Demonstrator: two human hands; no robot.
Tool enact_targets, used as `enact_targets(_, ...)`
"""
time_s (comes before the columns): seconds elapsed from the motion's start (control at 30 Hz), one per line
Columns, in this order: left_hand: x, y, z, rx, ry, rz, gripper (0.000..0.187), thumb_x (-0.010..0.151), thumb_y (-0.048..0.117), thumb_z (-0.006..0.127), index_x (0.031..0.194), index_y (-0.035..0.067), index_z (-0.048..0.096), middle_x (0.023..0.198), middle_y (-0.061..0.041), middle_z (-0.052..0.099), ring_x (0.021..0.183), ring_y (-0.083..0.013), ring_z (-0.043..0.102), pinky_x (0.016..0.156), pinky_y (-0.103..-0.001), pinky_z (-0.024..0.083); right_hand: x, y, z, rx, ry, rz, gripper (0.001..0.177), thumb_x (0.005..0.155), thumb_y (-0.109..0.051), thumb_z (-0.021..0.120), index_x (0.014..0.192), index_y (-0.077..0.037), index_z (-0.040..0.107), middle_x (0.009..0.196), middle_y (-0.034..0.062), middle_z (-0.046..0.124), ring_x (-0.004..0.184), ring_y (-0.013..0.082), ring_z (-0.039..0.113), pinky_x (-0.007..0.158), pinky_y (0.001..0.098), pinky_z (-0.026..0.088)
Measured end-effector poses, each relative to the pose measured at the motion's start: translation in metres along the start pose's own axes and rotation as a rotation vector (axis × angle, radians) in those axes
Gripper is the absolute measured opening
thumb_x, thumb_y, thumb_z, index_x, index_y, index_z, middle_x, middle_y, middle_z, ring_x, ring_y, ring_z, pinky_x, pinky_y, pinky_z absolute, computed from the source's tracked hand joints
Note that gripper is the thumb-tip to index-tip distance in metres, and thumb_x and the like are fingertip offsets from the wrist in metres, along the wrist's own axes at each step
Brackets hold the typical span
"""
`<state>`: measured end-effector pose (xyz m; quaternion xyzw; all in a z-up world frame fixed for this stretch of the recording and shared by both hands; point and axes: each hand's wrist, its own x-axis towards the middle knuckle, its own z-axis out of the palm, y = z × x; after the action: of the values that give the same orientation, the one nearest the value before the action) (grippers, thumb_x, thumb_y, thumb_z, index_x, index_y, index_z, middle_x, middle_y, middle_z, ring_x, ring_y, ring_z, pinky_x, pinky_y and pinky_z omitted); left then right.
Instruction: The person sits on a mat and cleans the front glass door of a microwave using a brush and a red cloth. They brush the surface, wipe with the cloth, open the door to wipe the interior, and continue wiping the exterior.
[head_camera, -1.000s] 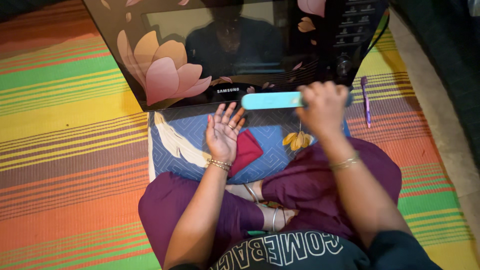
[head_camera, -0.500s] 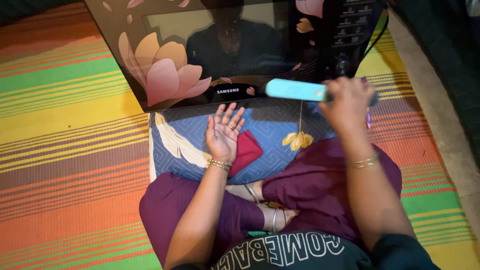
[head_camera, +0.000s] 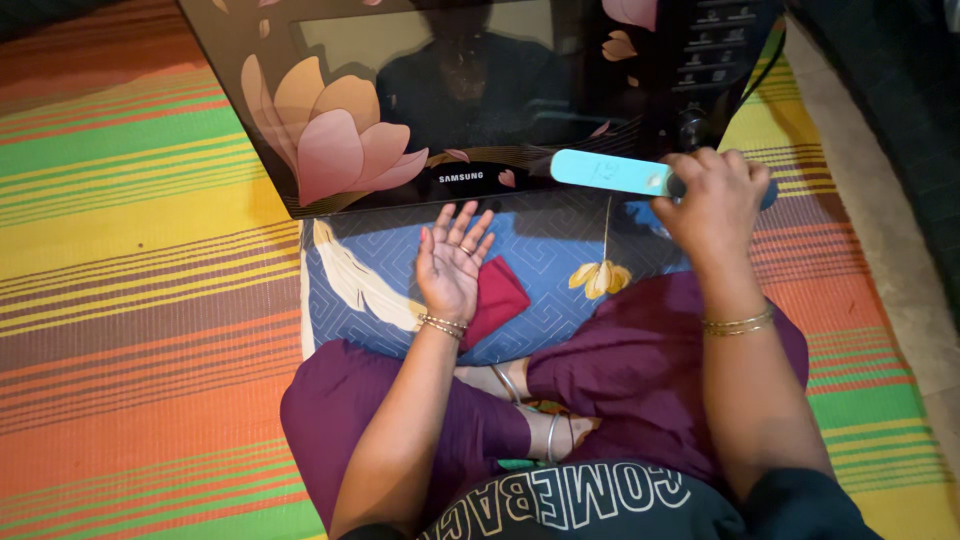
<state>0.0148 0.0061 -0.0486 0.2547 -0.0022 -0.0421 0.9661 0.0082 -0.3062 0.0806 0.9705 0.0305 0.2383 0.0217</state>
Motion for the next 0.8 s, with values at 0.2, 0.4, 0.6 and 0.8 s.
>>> enact_targets(0.2,0.002,-0.006,-0.008,0.002,0.019,0.015,0.065,0.105,0.054,0.043,0.148,0.005,0.042,0.151,-0.021,0.050,0.138,-0.0357,0.052,0.110,-0.048,0.044,0.001,-0.058,0.016,0.104,0.039,-0.146,0.054,0.068,-0.032,0.088,0.119,-0.019,0.073,0.108,0.0001,0.066,0.107,0.0245,0.058,0.098,0.0481,0.038)
enact_targets(0.4,0.001,-0.007,-0.011,-0.031,0.001,0.022,0.066,0.109,0.053,0.042,0.152,0.003,0.041,0.150,-0.021,0.048,0.138,-0.0351,0.050,0.113,-0.050,0.044,0.004,-0.085,0.015,0.129,0.053,-0.165,0.052,0.072,-0.028,0.087,0.121,-0.018,0.074,0.105,-0.0008,0.067,0.105,0.0228,0.059,0.100,0.0468,0.038)
enact_targets(0.6,0.001,-0.003,-0.004,0.002,-0.013,0.011,0.065,0.104,0.054,0.041,0.148,0.005,0.040,0.154,-0.021,0.048,0.143,-0.0359,0.050,0.113,-0.048,0.043,0.002,-0.027,-0.002,0.102,-0.048,0.016,0.051,0.074,-0.027,0.087,0.122,-0.019,0.074,0.105,0.0014,0.068,0.104,0.0251,0.060,0.097,0.0464,0.038)
enact_targets(0.8,0.003,-0.010,-0.013,-0.020,0.022,0.028,0.063,0.107,0.052,0.042,0.148,0.004,0.041,0.151,-0.022,0.051,0.138,-0.0355,0.051,0.111,-0.050,0.044,0.001,-0.077,0.014,0.090,0.013,-0.109,0.053,0.071,-0.030,0.087,0.121,-0.019,0.073,0.101,0.0007,0.066,0.103,0.0242,0.058,0.098,0.0474,0.038)
